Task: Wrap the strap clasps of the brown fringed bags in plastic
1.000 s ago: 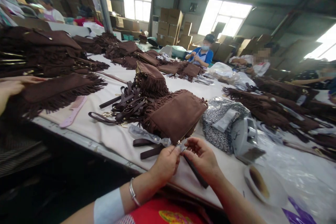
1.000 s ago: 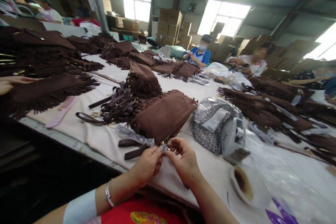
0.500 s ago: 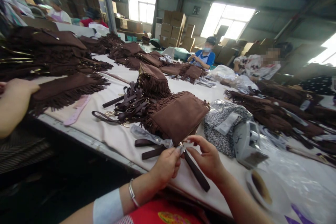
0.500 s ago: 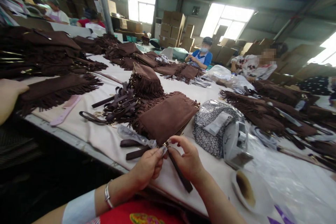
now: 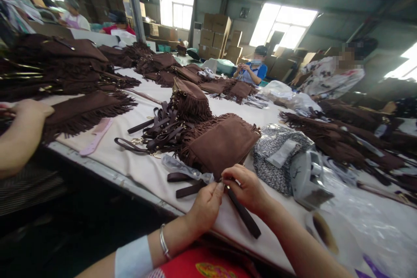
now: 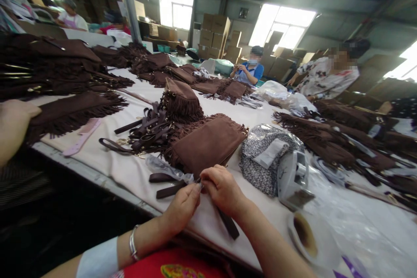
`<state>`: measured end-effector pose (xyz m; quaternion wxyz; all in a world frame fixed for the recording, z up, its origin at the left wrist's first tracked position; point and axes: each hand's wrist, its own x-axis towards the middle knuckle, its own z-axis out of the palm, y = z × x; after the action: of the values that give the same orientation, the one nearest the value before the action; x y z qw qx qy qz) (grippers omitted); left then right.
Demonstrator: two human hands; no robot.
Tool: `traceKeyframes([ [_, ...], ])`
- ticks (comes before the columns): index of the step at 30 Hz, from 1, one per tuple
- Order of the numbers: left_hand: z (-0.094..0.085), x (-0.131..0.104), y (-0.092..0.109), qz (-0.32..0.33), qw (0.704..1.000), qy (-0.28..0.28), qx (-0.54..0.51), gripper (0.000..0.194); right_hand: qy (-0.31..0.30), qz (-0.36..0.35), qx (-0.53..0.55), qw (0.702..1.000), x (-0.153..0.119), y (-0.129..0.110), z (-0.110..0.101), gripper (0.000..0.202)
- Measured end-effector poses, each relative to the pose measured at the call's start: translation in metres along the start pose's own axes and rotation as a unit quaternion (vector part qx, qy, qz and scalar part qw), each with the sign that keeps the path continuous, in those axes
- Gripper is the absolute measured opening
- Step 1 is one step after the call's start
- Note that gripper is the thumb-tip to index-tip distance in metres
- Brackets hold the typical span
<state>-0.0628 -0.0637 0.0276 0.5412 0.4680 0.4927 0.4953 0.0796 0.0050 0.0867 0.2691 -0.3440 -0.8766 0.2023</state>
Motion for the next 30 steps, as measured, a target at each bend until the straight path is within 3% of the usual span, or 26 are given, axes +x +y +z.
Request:
traceKeyframes([
  [2,-0.001,0.001,-0.001,0.066,0.993,0.03,0.091,0.044,-0.006,0.044,0.002,0.999,0.003,-0.004,0.002,0.014],
  [4,-0.002,0.004,-0.001,0.083,0.988,0.036,0.127,0.044,-0.006,0.069,-0.001,0.998,0.005,-0.007,0.005,0.014],
  [7,-0.002,0.006,-0.001,0.05,0.992,0.034,0.113,0.045,0.043,0.114,0.022,0.992,0.0,-0.007,0.007,0.009],
  [11,-0.002,0.007,-0.002,0.023,0.997,0.03,0.067,0.043,0.102,0.217,0.143,0.96,-0.016,-0.008,0.004,0.016],
  [17,0.0,0.006,-0.003,0.045,0.99,0.047,0.125,0.04,0.005,0.265,0.202,0.943,-0.033,-0.014,0.01,0.028],
  [24,0.0,0.003,-0.006,0.128,0.971,0.029,0.199,0.036,0.0,0.264,0.158,0.952,-0.021,-0.005,0.017,0.024],
  [30,-0.001,0.003,-0.016,0.196,0.928,0.039,0.316,0.032,-0.014,0.308,0.123,0.943,-0.014,0.004,0.023,0.026],
])
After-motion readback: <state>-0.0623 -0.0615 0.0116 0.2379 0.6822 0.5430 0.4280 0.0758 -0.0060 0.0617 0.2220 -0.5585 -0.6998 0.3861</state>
